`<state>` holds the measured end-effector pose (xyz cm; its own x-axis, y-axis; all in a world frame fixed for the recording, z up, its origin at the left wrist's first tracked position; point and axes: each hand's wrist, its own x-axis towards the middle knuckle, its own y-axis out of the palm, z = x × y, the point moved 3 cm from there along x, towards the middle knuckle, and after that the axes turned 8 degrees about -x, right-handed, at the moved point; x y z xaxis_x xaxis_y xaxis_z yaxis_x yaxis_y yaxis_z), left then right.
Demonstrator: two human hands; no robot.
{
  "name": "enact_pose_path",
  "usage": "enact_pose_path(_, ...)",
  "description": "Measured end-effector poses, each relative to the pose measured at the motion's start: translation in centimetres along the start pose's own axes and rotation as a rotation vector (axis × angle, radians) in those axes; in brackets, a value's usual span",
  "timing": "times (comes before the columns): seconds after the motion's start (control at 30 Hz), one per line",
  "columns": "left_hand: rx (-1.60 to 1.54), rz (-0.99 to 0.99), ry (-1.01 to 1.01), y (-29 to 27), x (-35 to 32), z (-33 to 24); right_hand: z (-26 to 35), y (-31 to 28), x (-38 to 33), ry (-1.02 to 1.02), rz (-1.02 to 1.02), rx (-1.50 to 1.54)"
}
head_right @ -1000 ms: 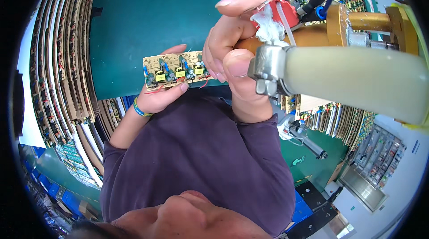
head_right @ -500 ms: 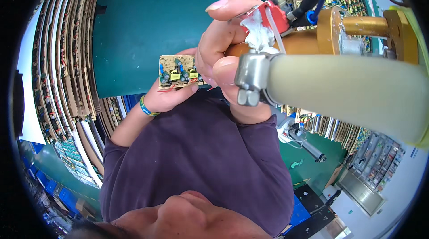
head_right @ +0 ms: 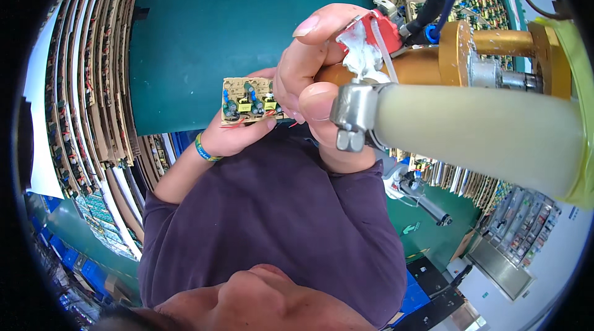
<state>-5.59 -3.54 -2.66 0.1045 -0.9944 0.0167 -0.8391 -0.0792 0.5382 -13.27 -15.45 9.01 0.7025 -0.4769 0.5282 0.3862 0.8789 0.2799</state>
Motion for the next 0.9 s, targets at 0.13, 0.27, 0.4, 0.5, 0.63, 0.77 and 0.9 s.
enact_pose_path(0.13,-0.007,-0.007,0.003,-0.1,0.0,0.1,0.0,0.1,0.0,0.003,0.004,-0.014)
enact_pose_path(0.27,0.001,0.006,0.008,-0.3,-0.1,0.5,0.5,0.2,0.2,0.004,0.001,-0.067)
enact_pose_path(0.4,0.006,-0.003,-0.003,-0.1,0.0,0.4,0.6,0.6,0.4,0.011,-0.011,-0.042)
enact_pose_path(0.5,0.102,0.058,-0.03,0.4,0.2,0.1,0.5,1.0,0.7,0.017,-0.003,-0.024)
enact_pose_path(0.63,0.133,0.057,-0.12,0.8,0.1,-0.6,0.2,1.4,0.8,0.038,0.003,0.002)
enact_pose_path(0.77,0.076,0.06,-0.156,0.8,0.0,-0.8,0.0,2.6,0.9,0.036,-0.06,-0.019)
enact_pose_path(0.9,0.07,0.059,-0.14,0.8,0.1,-1.1,0.0,3.0,1.0,0.009,-0.071,-0.052)
